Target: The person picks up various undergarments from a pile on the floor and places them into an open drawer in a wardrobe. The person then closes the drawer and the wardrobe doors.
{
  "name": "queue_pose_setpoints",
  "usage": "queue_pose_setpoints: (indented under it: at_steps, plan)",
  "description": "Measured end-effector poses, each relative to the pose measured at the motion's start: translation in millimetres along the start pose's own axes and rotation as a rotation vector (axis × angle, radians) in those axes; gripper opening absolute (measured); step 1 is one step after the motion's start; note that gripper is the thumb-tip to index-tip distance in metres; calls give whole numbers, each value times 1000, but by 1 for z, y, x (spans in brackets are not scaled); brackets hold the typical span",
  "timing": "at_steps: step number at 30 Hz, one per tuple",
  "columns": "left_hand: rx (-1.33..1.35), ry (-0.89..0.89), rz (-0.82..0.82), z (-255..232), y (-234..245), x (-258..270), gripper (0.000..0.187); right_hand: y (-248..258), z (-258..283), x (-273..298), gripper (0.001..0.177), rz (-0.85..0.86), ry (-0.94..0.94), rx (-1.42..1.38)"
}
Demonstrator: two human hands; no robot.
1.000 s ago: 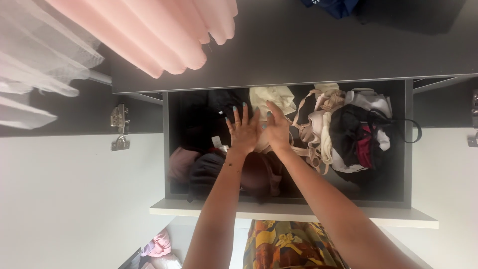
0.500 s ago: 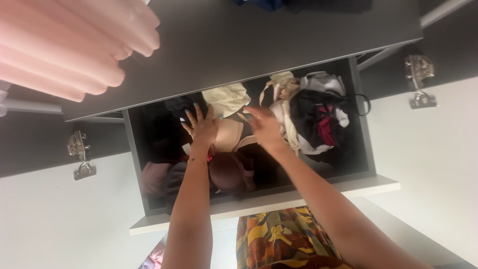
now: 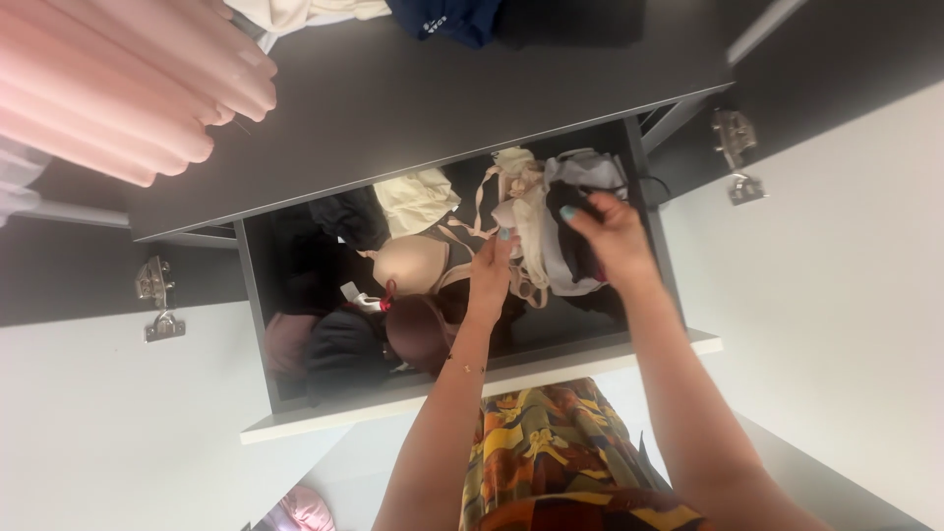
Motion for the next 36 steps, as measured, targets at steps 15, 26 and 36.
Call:
queue_pose_setpoints:
  at_steps: [15, 26, 36]
  plan:
    - [295, -297, 116, -145, 0, 66, 14, 22, 78, 5, 15, 306, -140, -630]
    - [410, -339, -40, -186, 66, 78, 17, 20, 127, -12, 13, 194, 145, -242]
    - [562, -396, 46, -183, 72, 83, 49, 6, 102, 0, 35, 240, -32, 88]
Point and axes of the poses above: each hand's wrist, its own x-axis away from the middle knuckle, its own y-axis out of the back of the hand, z = x × y, the point moved 7 cm from there along -x, towards the middle knuckle, and after that the axes turned 15 degrees about -x, right-handed, at the moved point
